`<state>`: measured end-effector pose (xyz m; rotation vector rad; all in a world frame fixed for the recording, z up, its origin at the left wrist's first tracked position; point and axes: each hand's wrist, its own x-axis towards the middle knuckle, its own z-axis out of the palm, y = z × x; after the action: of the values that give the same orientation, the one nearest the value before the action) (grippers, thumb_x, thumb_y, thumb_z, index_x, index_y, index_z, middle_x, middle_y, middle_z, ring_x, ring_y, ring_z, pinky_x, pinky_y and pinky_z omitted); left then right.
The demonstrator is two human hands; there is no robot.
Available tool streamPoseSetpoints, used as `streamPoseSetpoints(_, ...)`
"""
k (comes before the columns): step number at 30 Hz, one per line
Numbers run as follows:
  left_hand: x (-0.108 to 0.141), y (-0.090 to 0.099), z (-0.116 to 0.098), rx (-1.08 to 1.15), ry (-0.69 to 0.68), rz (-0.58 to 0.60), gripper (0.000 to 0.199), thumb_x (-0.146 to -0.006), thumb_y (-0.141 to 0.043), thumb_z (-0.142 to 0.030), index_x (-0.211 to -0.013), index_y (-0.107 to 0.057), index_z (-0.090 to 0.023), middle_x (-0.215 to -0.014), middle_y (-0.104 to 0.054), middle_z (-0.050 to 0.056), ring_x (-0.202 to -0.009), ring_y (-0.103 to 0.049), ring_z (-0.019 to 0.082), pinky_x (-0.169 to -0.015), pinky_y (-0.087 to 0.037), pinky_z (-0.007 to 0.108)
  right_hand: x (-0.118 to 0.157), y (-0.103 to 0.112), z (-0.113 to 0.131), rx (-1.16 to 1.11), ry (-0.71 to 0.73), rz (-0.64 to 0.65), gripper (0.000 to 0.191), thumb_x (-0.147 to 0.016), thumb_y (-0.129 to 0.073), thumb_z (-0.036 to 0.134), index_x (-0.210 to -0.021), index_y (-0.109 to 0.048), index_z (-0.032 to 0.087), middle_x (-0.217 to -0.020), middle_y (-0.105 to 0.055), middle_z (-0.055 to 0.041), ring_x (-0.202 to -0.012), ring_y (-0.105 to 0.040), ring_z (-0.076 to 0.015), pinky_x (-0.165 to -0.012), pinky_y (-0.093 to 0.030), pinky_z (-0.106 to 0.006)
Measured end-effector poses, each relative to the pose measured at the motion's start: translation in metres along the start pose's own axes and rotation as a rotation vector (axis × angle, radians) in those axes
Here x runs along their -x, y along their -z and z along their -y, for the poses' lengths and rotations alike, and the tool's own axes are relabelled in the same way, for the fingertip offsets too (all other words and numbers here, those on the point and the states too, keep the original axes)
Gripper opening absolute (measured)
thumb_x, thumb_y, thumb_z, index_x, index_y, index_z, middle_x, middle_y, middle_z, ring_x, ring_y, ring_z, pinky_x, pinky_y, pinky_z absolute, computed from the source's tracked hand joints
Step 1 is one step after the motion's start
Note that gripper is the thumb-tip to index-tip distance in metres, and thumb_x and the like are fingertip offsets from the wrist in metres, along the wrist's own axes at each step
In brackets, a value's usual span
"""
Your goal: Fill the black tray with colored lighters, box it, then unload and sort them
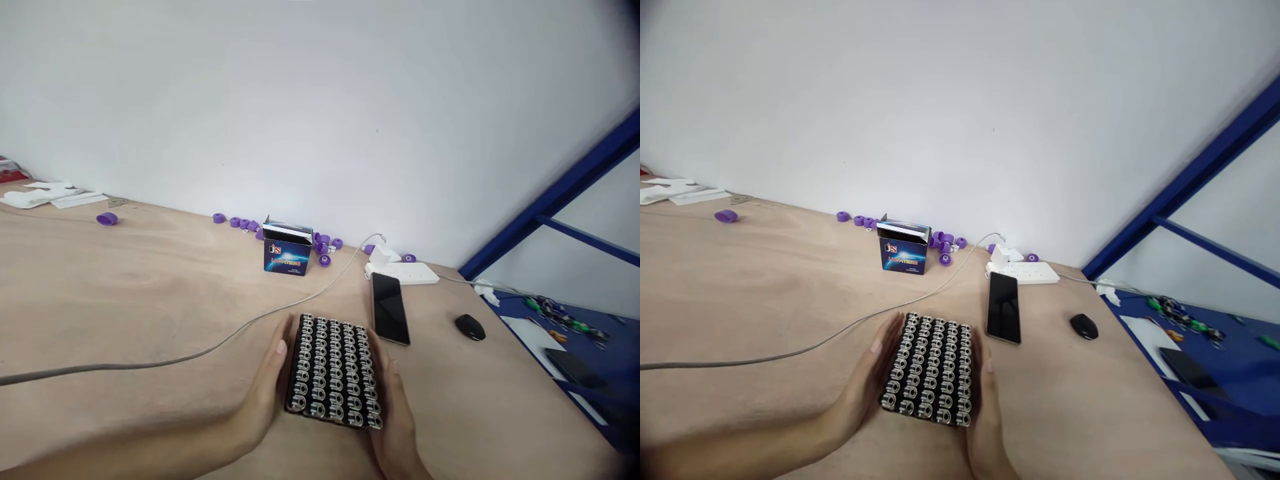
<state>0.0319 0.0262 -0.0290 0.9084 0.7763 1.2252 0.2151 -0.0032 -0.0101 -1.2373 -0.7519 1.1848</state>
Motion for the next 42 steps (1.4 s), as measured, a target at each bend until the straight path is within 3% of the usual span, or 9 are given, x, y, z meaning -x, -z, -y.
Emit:
streamPoseSetpoints(4, -0.003, -0.017, -0.003, -0.049, -0.038, 0.055, 0.057, -0.101, -0.035, -0.056, -0.154, -0.032, -0.034, -0.165, -0.023, -0.005, -0.154, -0.011, 0.021, -0.127, -0.003, 0.038, 0.0, -0.014, -0.01, -0.03, 0.01, 0.056, 0.066, -0.096, -0.036, 0.064, -0.155, -0.031, 0.034, -0.156, -0.043, 0.0024, -0.149, -0.03, -0.0225, -0.122, -0.026, -0.047)
streamPoseSetpoints(11, -0.011, -0.01, -0.004, 0.003, -0.03, 0.064, 0.06, -0.101, -0.032, -0.059, -0.155, -0.029, -0.034, -0.165, -0.02, -0.006, -0.154, -0.008, 0.02, -0.127, -0.002, 0.037, -0.007, -0.026, -0.011, -0.109, 0.011, 0.075, 0.066, -0.097, -0.038, 0.062, -0.156, -0.026, 0.035, -0.155, -0.046, 0.0012, -0.148, -0.031, -0.0206, -0.123, -0.024, -0.045)
streamPoseSetpoints(16, -0.039, -0.007, -0.008, 0.037, -0.038, 0.022, 0.065, -0.097, -0.042, -0.061, -0.154, -0.034, -0.03, -0.162, -0.03, -0.002, -0.153, -0.016, 0.022, -0.126, -0.007, 0.038, -0.037, -0.041, -0.009, -0.175, 0.083, 0.116, 0.066, -0.097, -0.041, 0.062, -0.155, -0.031, 0.031, -0.158, -0.041, 0.0004, -0.15, -0.026, -0.0193, -0.125, -0.015, -0.043)
streamPoseSetpoints(21, -0.071, -0.004, -0.018, 0.042, -0.047, 0.039, 0.069, -0.094, -0.046, -0.064, -0.149, -0.043, -0.023, -0.155, -0.043, 0.004, -0.151, -0.023, 0.027, -0.125, -0.013, 0.042, -0.069, -0.053, -0.012, -0.252, 0.149, 0.083, 0.07, -0.093, -0.045, 0.068, -0.152, -0.038, 0.031, -0.157, -0.042, 0.0005, -0.147, -0.033, -0.0224, -0.124, -0.018, -0.045)
streamPoseSetpoints(29, -0.081, 0.005, -0.015, -0.094, -0.144, 0.071, 0.078, -0.095, -0.032, -0.071, -0.155, -0.03, -0.021, -0.165, -0.02, 0.003, -0.153, -0.01, 0.023, -0.126, -0.01, 0.038, -0.084, -0.052, -0.015, -0.191, 0.203, 0.123, 0.067, -0.095, -0.04, 0.066, -0.153, -0.036, 0.032, -0.158, -0.039, 0.0012, -0.148, -0.032, -0.0215, -0.123, -0.02, -0.046)
streamPoseSetpoints(32, -0.071, 0.018, -0.016, -0.211, -0.18, 0.132, 0.098, -0.084, -0.06, -0.068, -0.157, -0.021, -0.017, -0.166, -0.015, 0.01, -0.153, -0.009, 0.028, -0.126, -0.006, 0.042, -0.079, -0.035, -0.018, -0.144, 0.227, 0.159, 0.069, -0.095, -0.041, 0.066, -0.154, -0.032, 0.031, -0.162, -0.031, 0.0002, -0.15, -0.025, -0.0216, -0.124, -0.017, -0.048)
streamPoseSetpoints(35, -0.064, 0.033, -0.021, -0.474, -0.212, 0.246, 0.127, -0.067, -0.087, -0.044, -0.159, -0.004, -0.015, -0.165, -0.014, 0.019, -0.152, -0.012, 0.036, -0.124, -0.01, 0.052, -0.071, -0.014, -0.016, 0.016, 0.264, 0.306, 0.082, -0.086, -0.062, 0.063, -0.154, -0.033, 0.028, -0.163, -0.03, -0.0058, -0.15, -0.025, -0.0281, -0.123, -0.019, -0.051)
streamPoseSetpoints(38, -0.064, 0.042, -0.026, -0.841, -0.283, 0.357, 0.122, -0.077, -0.079, -0.033, -0.158, 0.011, -0.019, -0.165, -0.013, 0.021, -0.152, -0.014, 0.036, -0.121, -0.016, 0.058, -0.064, 0.001, -0.009, 0.495, 0.409, 0.46, 0.098, -0.082, -0.072, 0.05, -0.159, -0.016, 0.025, -0.164, -0.025, -0.0118, -0.15, -0.026, -0.0319, -0.121, -0.024, -0.054)
streamPoseSetpoints(42, -0.072, 0.046, -0.03, -0.961, -0.304, 0.425, 0.113, -0.079, -0.076, -0.03, -0.159, 0.003, -0.02, -0.163, -0.02, 0.019, -0.149, -0.022, 0.036, -0.121, -0.02, 0.057, -0.066, 0.003, -0.004, 0.856, 0.519, 0.426, 0.095, -0.085, -0.066, 0.028, -0.159, -0.008, 0.026, -0.161, -0.03, -0.0137, -0.148, -0.03, -0.0305, -0.119, -0.028, -0.055)
